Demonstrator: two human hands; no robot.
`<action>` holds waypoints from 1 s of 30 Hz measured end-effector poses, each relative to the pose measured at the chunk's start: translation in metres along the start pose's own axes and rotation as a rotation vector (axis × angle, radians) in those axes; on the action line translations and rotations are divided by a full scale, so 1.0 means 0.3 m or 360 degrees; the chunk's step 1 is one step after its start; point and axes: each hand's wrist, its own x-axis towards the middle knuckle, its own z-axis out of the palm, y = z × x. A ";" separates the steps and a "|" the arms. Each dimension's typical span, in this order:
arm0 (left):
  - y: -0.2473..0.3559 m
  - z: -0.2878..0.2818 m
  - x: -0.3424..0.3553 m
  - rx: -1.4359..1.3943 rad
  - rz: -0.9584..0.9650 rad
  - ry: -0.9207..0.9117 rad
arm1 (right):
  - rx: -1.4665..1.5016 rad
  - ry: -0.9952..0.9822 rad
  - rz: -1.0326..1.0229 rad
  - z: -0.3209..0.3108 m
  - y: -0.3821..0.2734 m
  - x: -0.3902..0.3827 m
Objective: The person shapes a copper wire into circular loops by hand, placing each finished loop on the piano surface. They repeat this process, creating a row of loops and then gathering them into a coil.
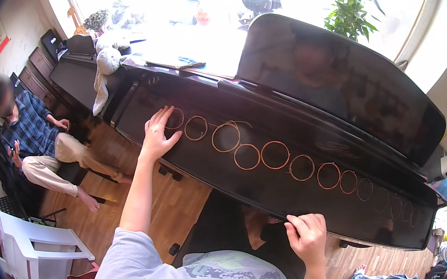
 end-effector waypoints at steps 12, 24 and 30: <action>-0.024 0.070 0.012 -0.0311 -0.0061 0.0263 | 0.0338 -0.0199 -0.0122 0.174 -0.072 0.097; 0.164 0.114 0.024 0.0064 0.0222 -0.0211 | 0.0248 -0.0138 -0.0047 0.143 -0.042 0.041; 0.252 0.096 0.027 -0.0019 0.0439 -0.0220 | 0.0274 -0.0035 0.0026 0.138 -0.009 -0.005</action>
